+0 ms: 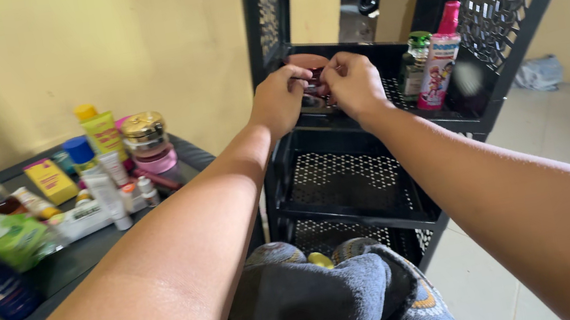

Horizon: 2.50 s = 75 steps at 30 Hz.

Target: The person sits on the floor and wipes several cosmetic containers with a yellow cloth, then places them on a black metal shelf. They handle bottles, jars, and tubes one at a time, arranging them on the shelf.

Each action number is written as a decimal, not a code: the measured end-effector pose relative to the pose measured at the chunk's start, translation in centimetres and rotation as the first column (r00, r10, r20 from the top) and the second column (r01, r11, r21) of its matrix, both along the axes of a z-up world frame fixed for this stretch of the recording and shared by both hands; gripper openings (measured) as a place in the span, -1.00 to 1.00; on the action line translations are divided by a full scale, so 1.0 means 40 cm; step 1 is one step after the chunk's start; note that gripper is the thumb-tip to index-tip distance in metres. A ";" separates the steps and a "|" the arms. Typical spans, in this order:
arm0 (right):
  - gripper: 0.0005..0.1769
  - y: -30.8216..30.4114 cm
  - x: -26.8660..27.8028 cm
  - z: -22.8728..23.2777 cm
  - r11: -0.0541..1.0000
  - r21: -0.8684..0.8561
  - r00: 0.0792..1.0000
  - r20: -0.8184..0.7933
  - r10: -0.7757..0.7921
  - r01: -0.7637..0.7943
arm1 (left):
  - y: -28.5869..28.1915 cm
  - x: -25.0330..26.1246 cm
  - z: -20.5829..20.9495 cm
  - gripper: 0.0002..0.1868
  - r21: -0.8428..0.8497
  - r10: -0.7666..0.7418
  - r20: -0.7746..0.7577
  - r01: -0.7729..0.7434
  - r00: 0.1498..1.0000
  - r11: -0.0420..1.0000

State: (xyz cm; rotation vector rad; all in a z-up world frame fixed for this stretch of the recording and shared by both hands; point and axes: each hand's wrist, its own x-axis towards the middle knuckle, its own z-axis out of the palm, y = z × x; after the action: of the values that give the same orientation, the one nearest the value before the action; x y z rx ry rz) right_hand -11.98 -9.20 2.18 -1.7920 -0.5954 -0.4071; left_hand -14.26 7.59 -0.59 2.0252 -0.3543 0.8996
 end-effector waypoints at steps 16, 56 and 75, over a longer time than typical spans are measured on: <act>-0.80 0.331 -0.157 0.035 0.903 -0.158 0.903 -0.233 0.360 -0.400 | 0.434 -0.211 -0.036 -0.68 -0.148 0.416 -0.291 -0.470 0.862 0.870; -0.48 0.812 0.183 -0.207 0.837 0.193 0.634 -0.573 0.519 -0.512 | 0.690 0.109 -0.142 -0.19 -0.199 0.579 -0.553 -0.769 0.600 0.607; -0.71 0.386 -0.087 0.015 0.849 0.256 0.663 -0.537 0.522 -0.461 | 0.306 -0.120 -0.036 -0.65 -0.739 0.044 -0.111 -0.112 0.993 0.665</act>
State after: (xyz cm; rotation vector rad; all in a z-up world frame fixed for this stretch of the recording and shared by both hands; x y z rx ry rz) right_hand -15.47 6.23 2.78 -1.4635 -0.5665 0.4922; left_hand -19.04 19.83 -2.05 1.2957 0.1553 0.8226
